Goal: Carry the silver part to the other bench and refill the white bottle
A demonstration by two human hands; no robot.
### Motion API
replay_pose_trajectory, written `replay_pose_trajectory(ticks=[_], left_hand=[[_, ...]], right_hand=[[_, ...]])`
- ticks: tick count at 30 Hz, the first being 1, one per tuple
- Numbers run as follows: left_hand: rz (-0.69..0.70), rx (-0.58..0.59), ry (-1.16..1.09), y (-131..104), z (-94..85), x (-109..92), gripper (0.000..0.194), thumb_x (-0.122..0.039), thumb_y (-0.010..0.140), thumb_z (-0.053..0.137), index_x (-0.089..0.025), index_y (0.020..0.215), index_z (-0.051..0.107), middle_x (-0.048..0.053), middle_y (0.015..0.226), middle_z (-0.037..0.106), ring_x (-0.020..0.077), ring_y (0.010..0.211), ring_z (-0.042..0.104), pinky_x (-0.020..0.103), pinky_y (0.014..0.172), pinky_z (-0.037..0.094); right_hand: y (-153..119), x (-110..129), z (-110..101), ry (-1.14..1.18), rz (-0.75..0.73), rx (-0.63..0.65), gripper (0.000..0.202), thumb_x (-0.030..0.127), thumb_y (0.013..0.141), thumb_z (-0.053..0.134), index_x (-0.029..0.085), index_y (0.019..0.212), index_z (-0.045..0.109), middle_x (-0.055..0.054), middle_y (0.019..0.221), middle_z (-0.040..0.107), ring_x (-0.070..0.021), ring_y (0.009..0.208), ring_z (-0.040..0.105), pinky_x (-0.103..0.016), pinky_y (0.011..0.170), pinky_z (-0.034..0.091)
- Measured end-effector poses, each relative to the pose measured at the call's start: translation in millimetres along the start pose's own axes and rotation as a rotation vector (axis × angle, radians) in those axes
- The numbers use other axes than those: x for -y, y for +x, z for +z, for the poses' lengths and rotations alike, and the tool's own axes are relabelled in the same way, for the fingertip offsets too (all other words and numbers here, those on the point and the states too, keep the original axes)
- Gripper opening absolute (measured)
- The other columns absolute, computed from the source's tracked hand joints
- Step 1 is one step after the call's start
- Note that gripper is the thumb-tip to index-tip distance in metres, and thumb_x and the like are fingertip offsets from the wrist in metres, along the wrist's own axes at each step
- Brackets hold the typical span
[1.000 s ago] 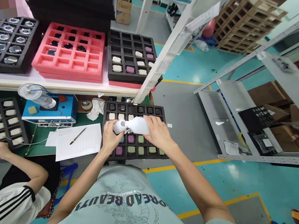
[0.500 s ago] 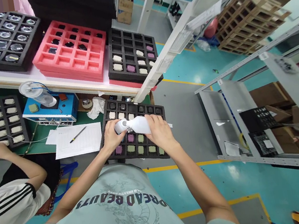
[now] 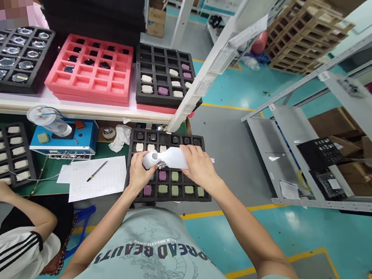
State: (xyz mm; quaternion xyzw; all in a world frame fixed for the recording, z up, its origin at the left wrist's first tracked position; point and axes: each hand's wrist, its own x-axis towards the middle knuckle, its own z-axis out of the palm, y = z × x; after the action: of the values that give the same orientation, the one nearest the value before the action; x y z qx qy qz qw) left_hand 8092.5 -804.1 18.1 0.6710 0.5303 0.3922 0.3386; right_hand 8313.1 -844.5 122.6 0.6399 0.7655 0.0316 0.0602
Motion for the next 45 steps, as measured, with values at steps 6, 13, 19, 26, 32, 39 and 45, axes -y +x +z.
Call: replay_pose_trajectory(ticks=[6, 13, 19, 26, 32, 39, 45], left_hand=[[-0.005, -0.012, -0.001, 1.1, -1.4, -0.5, 0.048, -0.015, 0.076, 0.075, -0.022, 0.120, 0.059, 0.008, 0.120, 0.061, 0.0274, 0.116, 0.057, 0.041, 0.099, 0.048], [-0.003, -0.010, -0.011, 1.5, -2.9, 0.9, 0.049, -0.015, 0.075, 0.076, -0.023, 0.120, 0.059, 0.007, 0.119, 0.061, 0.0273, 0.116, 0.057, 0.042, 0.100, 0.048], [0.002, -0.004, -0.010, 0.9, -3.5, 1.0, 0.048, -0.015, 0.076, 0.076, -0.022, 0.120, 0.059, 0.007, 0.120, 0.061, 0.0265, 0.116, 0.056, 0.041, 0.099, 0.048], [0.010, -0.008, 0.000, 0.0, -2.2, 2.2, 0.048, -0.015, 0.076, 0.075, -0.021, 0.120, 0.058, 0.008, 0.120, 0.060, 0.0268, 0.114, 0.056, 0.041, 0.097, 0.048], [0.018, -0.010, -0.004, -1.5, -1.7, 3.2, 0.047, -0.015, 0.076, 0.075, -0.022, 0.119, 0.058, 0.008, 0.121, 0.060, 0.0274, 0.116, 0.056, 0.042, 0.099, 0.049], [0.025, -0.013, -0.008, -3.6, -2.0, 4.0, 0.045, -0.015, 0.076, 0.075, -0.022, 0.118, 0.059, 0.008, 0.119, 0.061, 0.0274, 0.115, 0.057, 0.042, 0.099, 0.048], [0.026, -0.016, -0.004, -6.0, -2.0, 5.1, 0.046, -0.016, 0.076, 0.076, -0.022, 0.118, 0.059, 0.008, 0.118, 0.061, 0.0272, 0.114, 0.056, 0.042, 0.098, 0.048]], right_hand=[[1.2, -1.4, 0.7, -0.018, -0.011, -0.024, 0.070, 0.025, 0.083, 0.070, 0.013, 0.147, 0.043, -0.015, 0.135, 0.058, -0.0311, 0.117, 0.053, -0.041, 0.089, 0.053], [1.7, -0.6, -2.5, -0.026, -0.020, -0.028, 0.069, 0.025, 0.083, 0.068, 0.014, 0.146, 0.042, -0.016, 0.133, 0.058, -0.0314, 0.115, 0.053, -0.041, 0.088, 0.052], [1.9, 2.2, -8.8, -0.028, -0.012, -0.011, 0.067, 0.023, 0.083, 0.066, 0.014, 0.145, 0.042, -0.017, 0.134, 0.058, -0.0323, 0.116, 0.052, -0.042, 0.087, 0.052], [1.2, 3.9, -12.6, -0.035, -0.004, -0.010, 0.069, 0.022, 0.083, 0.067, 0.013, 0.147, 0.043, -0.017, 0.136, 0.058, -0.0323, 0.117, 0.052, -0.041, 0.087, 0.052], [-0.4, 4.4, -13.4, -0.042, -0.011, -0.020, 0.067, 0.022, 0.083, 0.066, 0.013, 0.146, 0.043, -0.018, 0.135, 0.058, -0.0322, 0.115, 0.053, -0.041, 0.086, 0.051], [-1.9, 5.0, -14.2, -0.051, -0.015, -0.020, 0.067, 0.021, 0.083, 0.066, 0.014, 0.146, 0.042, -0.018, 0.134, 0.058, -0.0319, 0.115, 0.052, -0.041, 0.087, 0.051], [-3.0, 5.5, -14.3, -0.073, -0.026, -0.005, 0.070, 0.022, 0.083, 0.068, 0.014, 0.147, 0.041, -0.016, 0.135, 0.058, -0.0316, 0.116, 0.052, -0.041, 0.088, 0.052]])
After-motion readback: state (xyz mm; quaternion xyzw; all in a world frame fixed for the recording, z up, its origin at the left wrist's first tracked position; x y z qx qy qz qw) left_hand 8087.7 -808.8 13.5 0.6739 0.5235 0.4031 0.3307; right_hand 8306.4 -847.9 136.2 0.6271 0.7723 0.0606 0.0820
